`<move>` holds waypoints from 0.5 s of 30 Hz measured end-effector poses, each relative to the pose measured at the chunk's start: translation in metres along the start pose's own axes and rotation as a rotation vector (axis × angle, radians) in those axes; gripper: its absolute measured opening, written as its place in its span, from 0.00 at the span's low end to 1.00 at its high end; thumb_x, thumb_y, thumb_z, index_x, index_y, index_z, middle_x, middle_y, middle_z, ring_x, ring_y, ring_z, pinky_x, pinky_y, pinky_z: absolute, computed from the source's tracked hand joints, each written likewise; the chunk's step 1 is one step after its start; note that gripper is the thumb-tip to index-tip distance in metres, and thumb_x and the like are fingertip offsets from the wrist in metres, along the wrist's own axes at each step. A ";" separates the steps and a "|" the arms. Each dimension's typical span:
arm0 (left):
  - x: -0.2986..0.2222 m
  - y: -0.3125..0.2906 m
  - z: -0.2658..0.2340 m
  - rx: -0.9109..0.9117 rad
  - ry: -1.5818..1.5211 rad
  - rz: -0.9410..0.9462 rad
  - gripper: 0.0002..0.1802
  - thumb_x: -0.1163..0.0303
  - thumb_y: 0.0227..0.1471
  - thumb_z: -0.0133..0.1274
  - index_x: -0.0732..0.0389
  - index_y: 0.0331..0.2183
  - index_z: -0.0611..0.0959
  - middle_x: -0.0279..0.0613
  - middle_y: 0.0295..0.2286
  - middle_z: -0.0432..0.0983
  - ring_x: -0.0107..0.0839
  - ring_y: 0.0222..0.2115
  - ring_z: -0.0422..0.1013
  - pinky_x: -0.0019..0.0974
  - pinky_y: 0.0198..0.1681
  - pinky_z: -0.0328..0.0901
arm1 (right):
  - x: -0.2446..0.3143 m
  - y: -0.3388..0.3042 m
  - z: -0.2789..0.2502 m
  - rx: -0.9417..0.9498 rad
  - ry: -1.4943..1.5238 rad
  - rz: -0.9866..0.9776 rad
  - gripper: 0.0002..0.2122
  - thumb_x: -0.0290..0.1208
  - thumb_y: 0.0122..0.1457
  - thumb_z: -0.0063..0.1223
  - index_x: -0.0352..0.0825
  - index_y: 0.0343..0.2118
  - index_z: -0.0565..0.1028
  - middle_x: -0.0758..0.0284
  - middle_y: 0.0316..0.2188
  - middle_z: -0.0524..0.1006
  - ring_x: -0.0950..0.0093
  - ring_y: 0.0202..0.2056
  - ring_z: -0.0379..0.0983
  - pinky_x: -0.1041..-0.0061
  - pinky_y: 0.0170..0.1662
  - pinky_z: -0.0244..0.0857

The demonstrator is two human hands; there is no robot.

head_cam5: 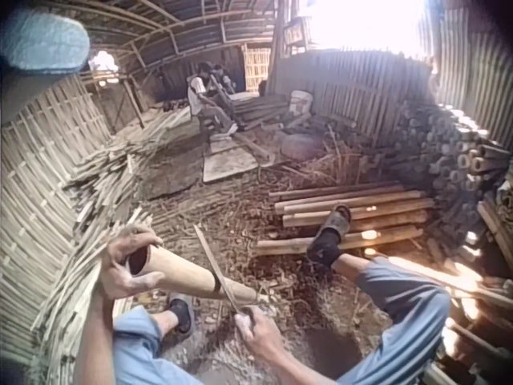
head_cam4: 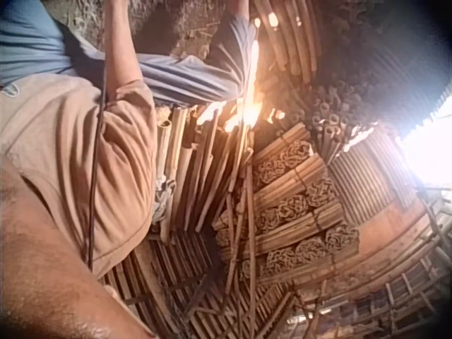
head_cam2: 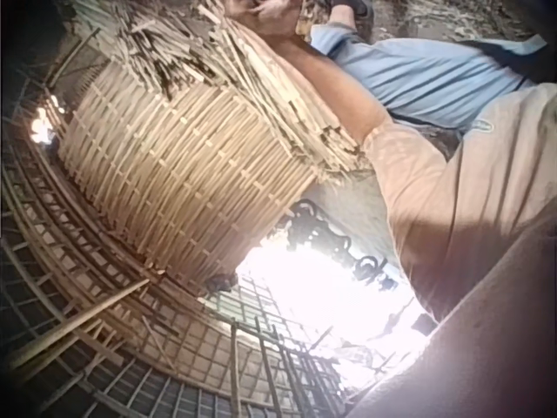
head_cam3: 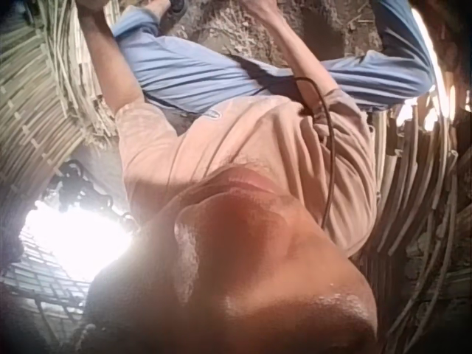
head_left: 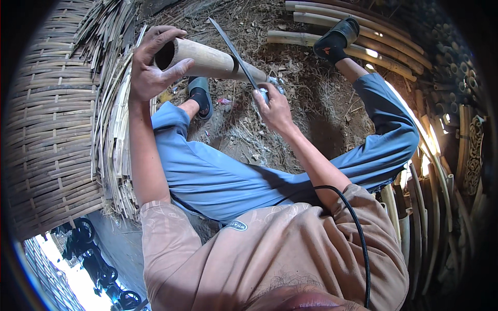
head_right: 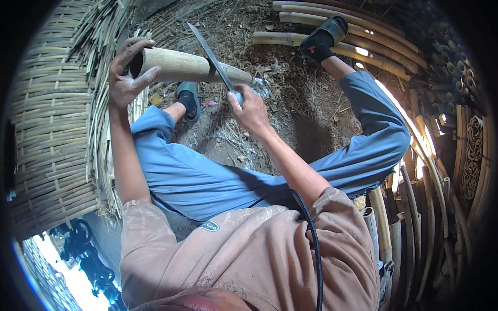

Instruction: The person uses a hand saw/machete to cut and shave sections of bamboo poles.

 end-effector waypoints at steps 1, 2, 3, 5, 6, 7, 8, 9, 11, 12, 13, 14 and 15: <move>0.000 0.002 0.001 0.001 0.000 0.009 0.31 0.72 0.38 0.73 0.61 0.48 0.84 0.45 0.45 0.77 0.36 0.45 0.75 0.38 0.50 0.70 | -0.006 0.006 0.000 -0.003 -0.001 -0.003 0.20 0.43 0.66 0.49 0.30 0.49 0.75 0.53 0.26 0.81 0.54 0.33 0.80 0.53 0.40 0.71; 0.003 0.004 0.002 0.002 -0.002 0.030 0.30 0.72 0.39 0.73 0.61 0.48 0.84 0.45 0.44 0.77 0.36 0.45 0.75 0.38 0.50 0.70 | -0.023 0.013 0.007 0.127 0.041 0.174 0.19 0.44 0.66 0.47 0.30 0.45 0.77 0.53 0.25 0.81 0.53 0.33 0.80 0.53 0.40 0.70; 0.004 0.003 0.003 0.001 -0.003 0.036 0.30 0.72 0.39 0.73 0.61 0.48 0.84 0.45 0.44 0.77 0.36 0.45 0.75 0.38 0.50 0.70 | -0.039 0.013 0.014 0.256 0.084 0.352 0.20 0.45 0.66 0.46 0.30 0.41 0.79 0.53 0.24 0.81 0.53 0.32 0.80 0.52 0.40 0.70; 0.007 -0.002 0.002 -0.001 -0.032 0.020 0.30 0.72 0.39 0.73 0.62 0.48 0.84 0.45 0.44 0.77 0.36 0.45 0.75 0.38 0.50 0.70 | -0.047 0.008 0.013 0.166 -0.033 0.354 0.21 0.45 0.66 0.44 0.30 0.32 0.80 0.53 0.22 0.80 0.54 0.30 0.80 0.53 0.38 0.70; 0.004 0.001 0.003 0.011 -0.008 0.049 0.31 0.72 0.40 0.73 0.63 0.49 0.83 0.45 0.44 0.77 0.36 0.45 0.75 0.38 0.50 0.70 | -0.060 0.006 0.011 0.112 -0.061 0.365 0.22 0.46 0.66 0.43 0.30 0.30 0.80 0.54 0.20 0.79 0.56 0.28 0.79 0.54 0.37 0.69; 0.003 -0.001 0.003 0.011 -0.010 0.040 0.31 0.72 0.40 0.73 0.63 0.49 0.83 0.45 0.44 0.77 0.36 0.45 0.75 0.38 0.50 0.70 | -0.057 -0.002 0.009 0.073 -0.089 0.382 0.24 0.47 0.67 0.43 0.29 0.28 0.80 0.56 0.19 0.78 0.58 0.26 0.79 0.55 0.35 0.69; 0.003 -0.002 0.003 0.014 -0.054 0.038 0.31 0.72 0.40 0.73 0.62 0.49 0.83 0.45 0.44 0.77 0.36 0.46 0.75 0.38 0.50 0.70 | -0.054 -0.008 0.007 0.078 -0.048 0.377 0.27 0.49 0.69 0.41 0.29 0.25 0.79 0.58 0.16 0.75 0.65 0.21 0.75 0.58 0.30 0.67; 0.003 -0.002 0.003 0.017 -0.098 0.035 0.31 0.72 0.40 0.73 0.62 0.49 0.83 0.45 0.44 0.76 0.36 0.46 0.75 0.38 0.50 0.70 | -0.051 -0.008 0.008 0.087 -0.052 0.384 0.27 0.49 0.69 0.41 0.29 0.25 0.79 0.58 0.16 0.75 0.65 0.21 0.75 0.58 0.30 0.67; 0.004 -0.003 0.004 0.030 -0.078 0.050 0.32 0.74 0.40 0.72 0.63 0.50 0.82 0.45 0.45 0.76 0.35 0.46 0.75 0.37 0.52 0.70 | -0.023 -0.007 0.009 0.108 0.123 0.274 0.29 0.51 0.71 0.40 0.29 0.25 0.79 0.64 0.14 0.71 0.72 0.19 0.69 0.60 0.26 0.63; 0.004 -0.004 0.005 0.026 -0.101 0.049 0.32 0.74 0.40 0.72 0.63 0.50 0.82 0.45 0.45 0.76 0.35 0.46 0.75 0.37 0.51 0.70 | 0.000 -0.008 0.007 0.114 0.295 0.176 0.26 0.49 0.72 0.40 0.30 0.29 0.79 0.71 0.14 0.67 0.79 0.18 0.65 0.68 0.23 0.60; 0.000 -0.003 0.006 0.022 -0.126 0.049 0.32 0.73 0.40 0.72 0.63 0.50 0.82 0.46 0.45 0.76 0.34 0.46 0.74 0.37 0.51 0.70 | 0.015 -0.008 0.004 0.124 0.290 0.188 0.26 0.49 0.72 0.40 0.30 0.29 0.79 0.71 0.14 0.67 0.79 0.18 0.65 0.68 0.23 0.60; 0.000 -0.001 0.004 0.042 -0.088 0.073 0.32 0.72 0.40 0.72 0.63 0.50 0.82 0.45 0.46 0.75 0.34 0.46 0.74 0.36 0.50 0.70 | 0.034 -0.006 0.005 0.168 0.485 0.091 0.24 0.49 0.73 0.39 0.30 0.36 0.79 0.74 0.15 0.64 0.81 0.17 0.64 0.74 0.21 0.58; -0.002 -0.003 0.004 0.030 -0.077 0.055 0.31 0.72 0.40 0.72 0.63 0.49 0.82 0.45 0.45 0.76 0.34 0.45 0.75 0.35 0.49 0.70 | 0.047 -0.007 0.008 0.210 0.681 -0.008 0.23 0.48 0.74 0.39 0.31 0.43 0.78 0.77 0.15 0.61 0.84 0.16 0.63 0.79 0.19 0.55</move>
Point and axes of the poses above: each hand's wrist, its own y-axis towards the middle knuckle, its own z-axis out of the palm, x = y × z, the point moved 5 cm from there along y, towards the middle knuckle
